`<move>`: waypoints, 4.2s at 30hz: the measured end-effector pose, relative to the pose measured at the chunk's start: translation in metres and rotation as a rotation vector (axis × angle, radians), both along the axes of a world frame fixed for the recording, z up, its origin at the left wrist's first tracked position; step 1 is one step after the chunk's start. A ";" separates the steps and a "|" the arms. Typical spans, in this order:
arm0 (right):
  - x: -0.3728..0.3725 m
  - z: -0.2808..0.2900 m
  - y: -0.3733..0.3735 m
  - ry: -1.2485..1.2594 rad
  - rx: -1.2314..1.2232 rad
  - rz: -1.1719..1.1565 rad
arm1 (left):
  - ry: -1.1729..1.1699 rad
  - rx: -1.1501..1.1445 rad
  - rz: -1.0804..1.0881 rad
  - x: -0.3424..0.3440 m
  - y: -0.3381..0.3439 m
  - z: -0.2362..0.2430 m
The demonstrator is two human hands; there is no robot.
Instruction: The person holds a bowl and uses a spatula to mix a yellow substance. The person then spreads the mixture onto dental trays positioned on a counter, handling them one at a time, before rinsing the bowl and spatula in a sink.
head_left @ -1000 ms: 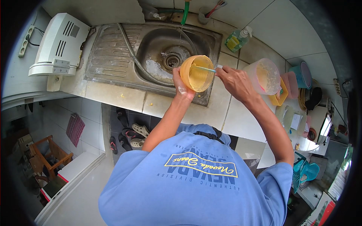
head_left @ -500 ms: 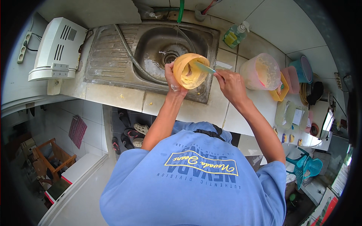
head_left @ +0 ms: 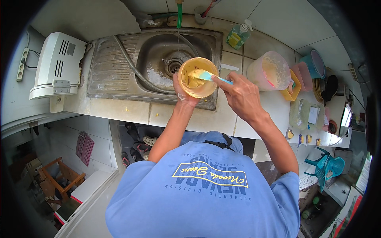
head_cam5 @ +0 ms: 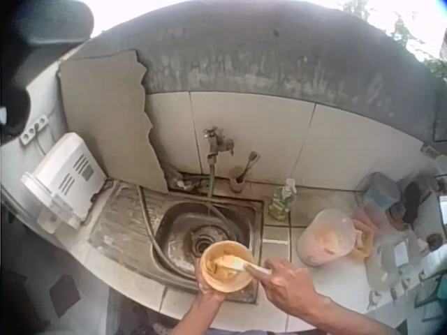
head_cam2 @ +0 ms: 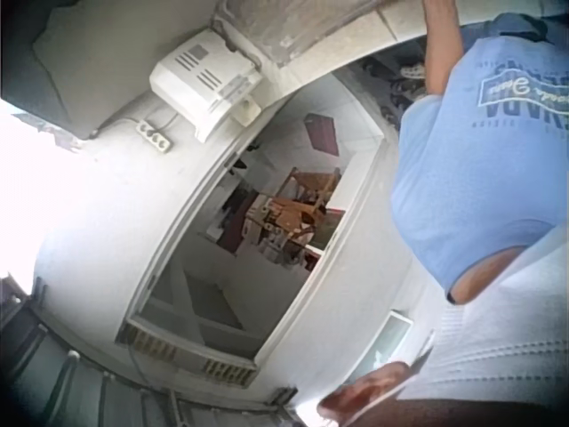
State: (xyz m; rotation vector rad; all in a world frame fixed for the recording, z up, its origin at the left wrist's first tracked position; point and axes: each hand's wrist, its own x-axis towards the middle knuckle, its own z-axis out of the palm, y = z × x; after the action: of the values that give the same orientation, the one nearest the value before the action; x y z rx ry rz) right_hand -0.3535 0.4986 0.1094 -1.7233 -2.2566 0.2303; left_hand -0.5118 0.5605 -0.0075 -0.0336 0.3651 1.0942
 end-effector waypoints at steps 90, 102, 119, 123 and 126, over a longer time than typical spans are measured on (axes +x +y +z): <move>0.683 0.007 -0.600 -0.245 0.043 -0.715 | 0.049 -0.006 -1.005 0.759 -0.507 -0.009; 0.760 0.013 -0.587 -0.152 -0.049 -0.527 | 0.292 0.220 -0.832 0.764 -0.517 0.006; 0.730 0.051 -0.581 -0.410 -0.043 0.009 | 0.334 0.447 -1.021 0.732 -0.473 0.025; 0.725 0.091 -0.547 -0.496 0.121 0.294 | 0.236 0.332 -1.331 0.728 -0.465 0.032; 0.739 0.099 -0.513 -0.585 0.049 0.286 | 0.297 0.482 -1.474 0.723 -0.465 0.032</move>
State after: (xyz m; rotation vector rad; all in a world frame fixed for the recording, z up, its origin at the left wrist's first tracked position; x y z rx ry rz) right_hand 0.3853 -0.0141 0.2082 -1.5820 -2.8896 -0.3145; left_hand 0.2111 0.0953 0.0244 0.7294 0.2715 -0.3127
